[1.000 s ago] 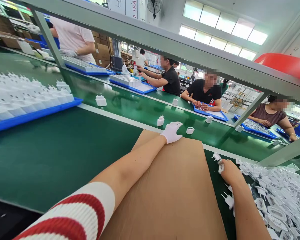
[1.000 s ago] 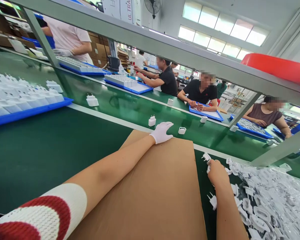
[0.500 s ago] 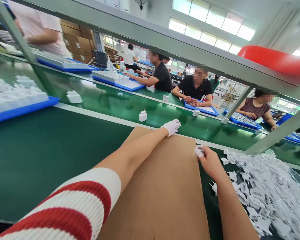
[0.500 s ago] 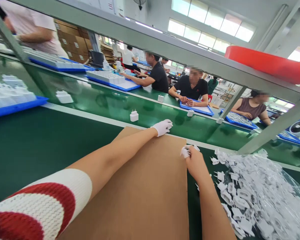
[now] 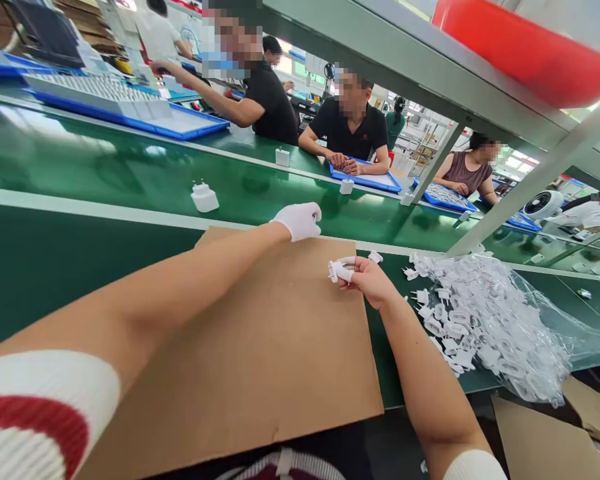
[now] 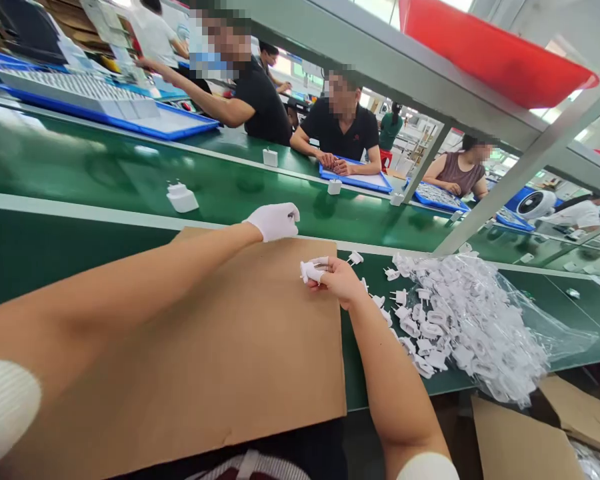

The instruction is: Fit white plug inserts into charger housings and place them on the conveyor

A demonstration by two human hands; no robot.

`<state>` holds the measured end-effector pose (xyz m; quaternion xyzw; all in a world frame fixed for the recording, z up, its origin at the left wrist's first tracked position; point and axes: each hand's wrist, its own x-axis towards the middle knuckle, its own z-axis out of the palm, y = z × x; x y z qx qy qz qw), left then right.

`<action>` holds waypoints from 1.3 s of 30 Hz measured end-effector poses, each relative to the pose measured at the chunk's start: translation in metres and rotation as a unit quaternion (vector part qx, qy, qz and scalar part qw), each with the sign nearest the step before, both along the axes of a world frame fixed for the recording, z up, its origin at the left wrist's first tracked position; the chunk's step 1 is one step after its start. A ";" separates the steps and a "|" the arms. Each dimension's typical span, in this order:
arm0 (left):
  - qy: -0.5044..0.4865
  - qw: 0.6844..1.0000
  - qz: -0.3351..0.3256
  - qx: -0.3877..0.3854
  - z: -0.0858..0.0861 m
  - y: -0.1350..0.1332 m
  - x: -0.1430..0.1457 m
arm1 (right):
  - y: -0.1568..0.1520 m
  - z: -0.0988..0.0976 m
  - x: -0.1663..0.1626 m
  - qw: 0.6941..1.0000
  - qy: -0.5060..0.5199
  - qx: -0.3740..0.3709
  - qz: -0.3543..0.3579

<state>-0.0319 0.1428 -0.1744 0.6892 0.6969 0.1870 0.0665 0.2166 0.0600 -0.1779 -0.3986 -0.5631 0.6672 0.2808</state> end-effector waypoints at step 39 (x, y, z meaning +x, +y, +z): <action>-0.216 0.971 -0.095 -0.026 -0.033 -0.134 0.044 | -0.014 -0.012 -0.012 0.907 -0.160 0.381 -0.081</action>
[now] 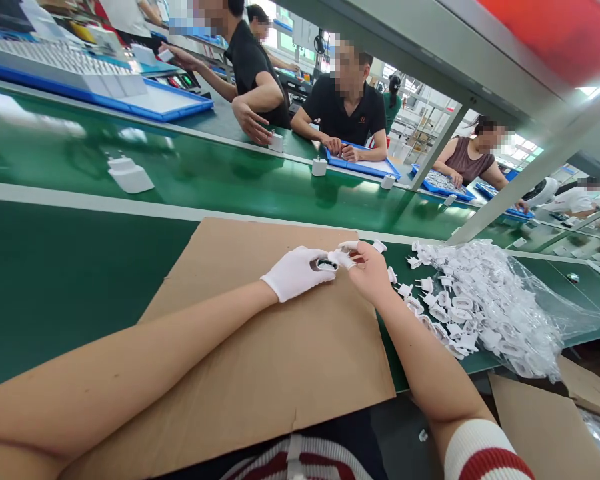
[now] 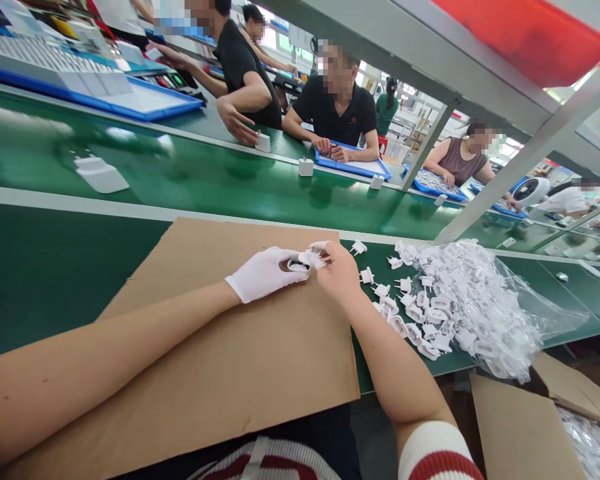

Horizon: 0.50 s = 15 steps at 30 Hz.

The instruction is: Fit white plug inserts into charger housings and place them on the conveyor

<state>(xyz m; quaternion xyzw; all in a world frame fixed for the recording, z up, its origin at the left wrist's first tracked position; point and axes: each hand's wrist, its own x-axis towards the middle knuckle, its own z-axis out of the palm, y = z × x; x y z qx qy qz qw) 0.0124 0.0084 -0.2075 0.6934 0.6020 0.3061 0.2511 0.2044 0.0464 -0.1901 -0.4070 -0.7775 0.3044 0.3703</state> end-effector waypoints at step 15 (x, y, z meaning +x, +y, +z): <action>0.005 1.000 0.010 -0.004 -0.006 0.000 0.003 | -0.013 0.006 -0.019 0.920 -0.313 0.236 0.008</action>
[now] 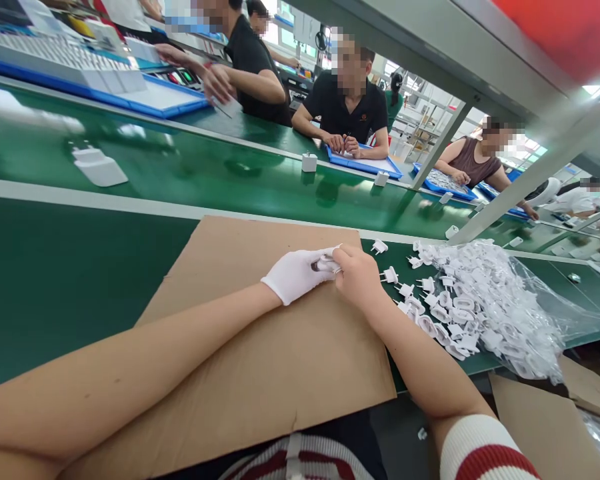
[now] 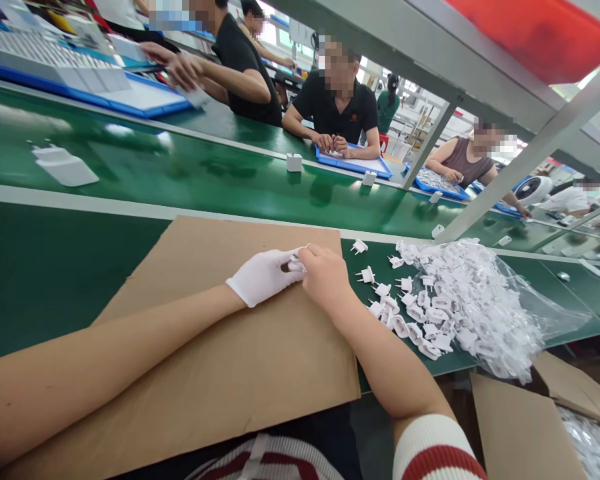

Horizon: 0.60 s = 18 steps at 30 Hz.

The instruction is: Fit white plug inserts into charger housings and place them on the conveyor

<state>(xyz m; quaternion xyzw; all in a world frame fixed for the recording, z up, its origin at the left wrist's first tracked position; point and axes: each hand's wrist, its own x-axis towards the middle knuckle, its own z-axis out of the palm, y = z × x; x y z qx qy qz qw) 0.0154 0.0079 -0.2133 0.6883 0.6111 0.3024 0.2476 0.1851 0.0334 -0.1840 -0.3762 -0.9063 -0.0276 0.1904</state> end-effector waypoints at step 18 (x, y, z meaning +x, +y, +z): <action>0.048 0.998 0.028 0.009 -0.002 0.002 0.001 | 0.020 0.007 -0.005 0.955 0.192 -0.218 -0.052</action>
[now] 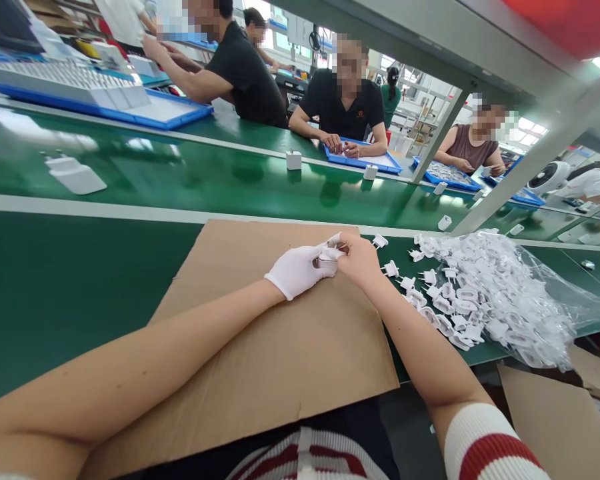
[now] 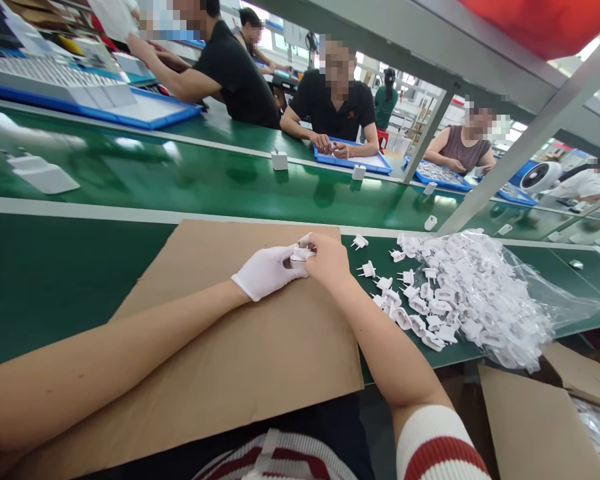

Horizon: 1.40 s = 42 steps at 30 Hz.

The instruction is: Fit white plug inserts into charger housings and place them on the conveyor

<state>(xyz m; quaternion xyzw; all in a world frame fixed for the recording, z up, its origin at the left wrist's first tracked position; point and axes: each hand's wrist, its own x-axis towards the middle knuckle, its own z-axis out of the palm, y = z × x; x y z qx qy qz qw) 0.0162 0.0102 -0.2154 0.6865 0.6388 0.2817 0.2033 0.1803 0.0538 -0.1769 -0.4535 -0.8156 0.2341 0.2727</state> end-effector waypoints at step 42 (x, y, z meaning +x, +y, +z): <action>-0.043 0.999 0.003 0.002 -0.006 0.000 -0.006 | -0.020 0.000 -0.002 0.987 -0.112 0.109 0.021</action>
